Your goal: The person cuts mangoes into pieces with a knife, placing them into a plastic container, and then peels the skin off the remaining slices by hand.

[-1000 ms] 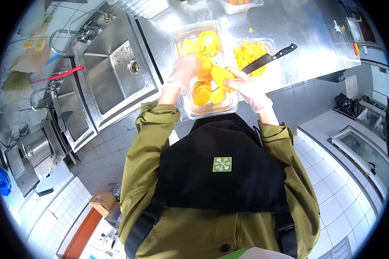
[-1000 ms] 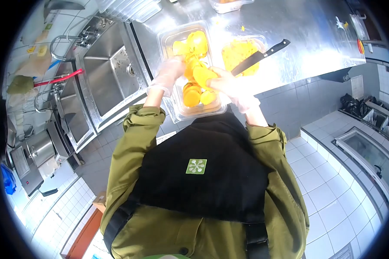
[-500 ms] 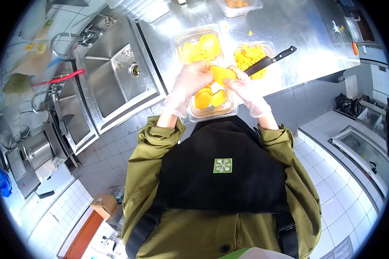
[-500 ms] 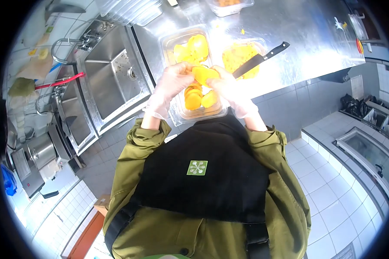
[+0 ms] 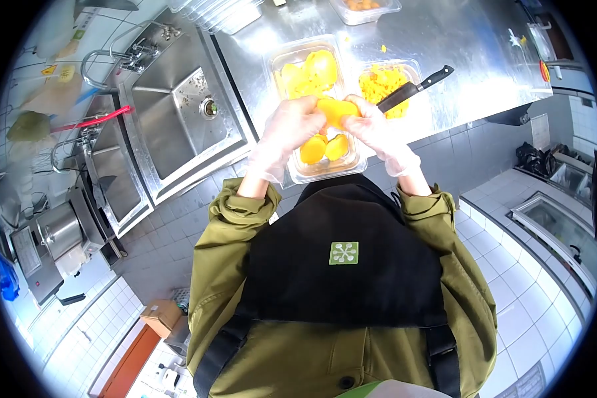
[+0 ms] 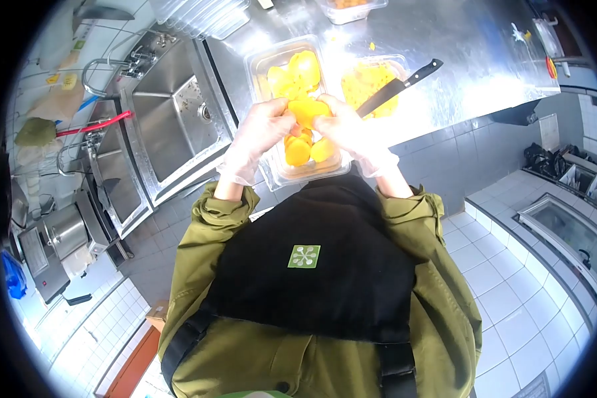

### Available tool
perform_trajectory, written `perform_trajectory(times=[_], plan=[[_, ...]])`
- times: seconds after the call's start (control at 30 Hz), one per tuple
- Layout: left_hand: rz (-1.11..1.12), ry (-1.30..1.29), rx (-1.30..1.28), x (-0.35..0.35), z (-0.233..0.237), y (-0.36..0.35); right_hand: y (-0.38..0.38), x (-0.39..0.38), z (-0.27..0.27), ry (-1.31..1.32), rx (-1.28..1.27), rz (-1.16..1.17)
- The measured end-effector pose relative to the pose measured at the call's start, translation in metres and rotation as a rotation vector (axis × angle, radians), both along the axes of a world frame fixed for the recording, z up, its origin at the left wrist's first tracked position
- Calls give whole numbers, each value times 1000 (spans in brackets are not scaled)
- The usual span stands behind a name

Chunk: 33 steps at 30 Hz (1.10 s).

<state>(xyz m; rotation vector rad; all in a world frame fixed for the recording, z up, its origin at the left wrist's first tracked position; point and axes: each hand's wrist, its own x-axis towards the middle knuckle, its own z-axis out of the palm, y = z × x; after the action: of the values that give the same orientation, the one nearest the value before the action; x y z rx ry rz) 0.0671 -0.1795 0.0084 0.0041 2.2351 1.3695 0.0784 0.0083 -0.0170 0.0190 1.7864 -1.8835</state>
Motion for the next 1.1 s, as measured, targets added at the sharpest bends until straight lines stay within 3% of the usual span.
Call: perform_trajectory(times=[0.2, 0.4, 0.6, 0.73, 0.83, 1.03, 1.1], plan=[[-41, 115, -143, 3, 21, 6, 2, 3, 24, -65, -100, 16], [-243, 641, -415, 10, 17, 7, 17, -2, 23, -143, -179, 103], [-463, 841, -592, 14, 16, 7, 22, -6, 20, -115, -153, 187], [-497, 821, -560, 17, 14, 4, 26, -10, 25, -77, -28, 265], [-395, 680, -465, 20, 21, 3, 22, -13, 32, -141, 15, 72], [-16, 684, -339, 41, 14, 22, -20, 7, 0, -372, -864, -417], [-19, 529, -263, 46, 15, 23, -17, 7, 3, -354, -786, -409]])
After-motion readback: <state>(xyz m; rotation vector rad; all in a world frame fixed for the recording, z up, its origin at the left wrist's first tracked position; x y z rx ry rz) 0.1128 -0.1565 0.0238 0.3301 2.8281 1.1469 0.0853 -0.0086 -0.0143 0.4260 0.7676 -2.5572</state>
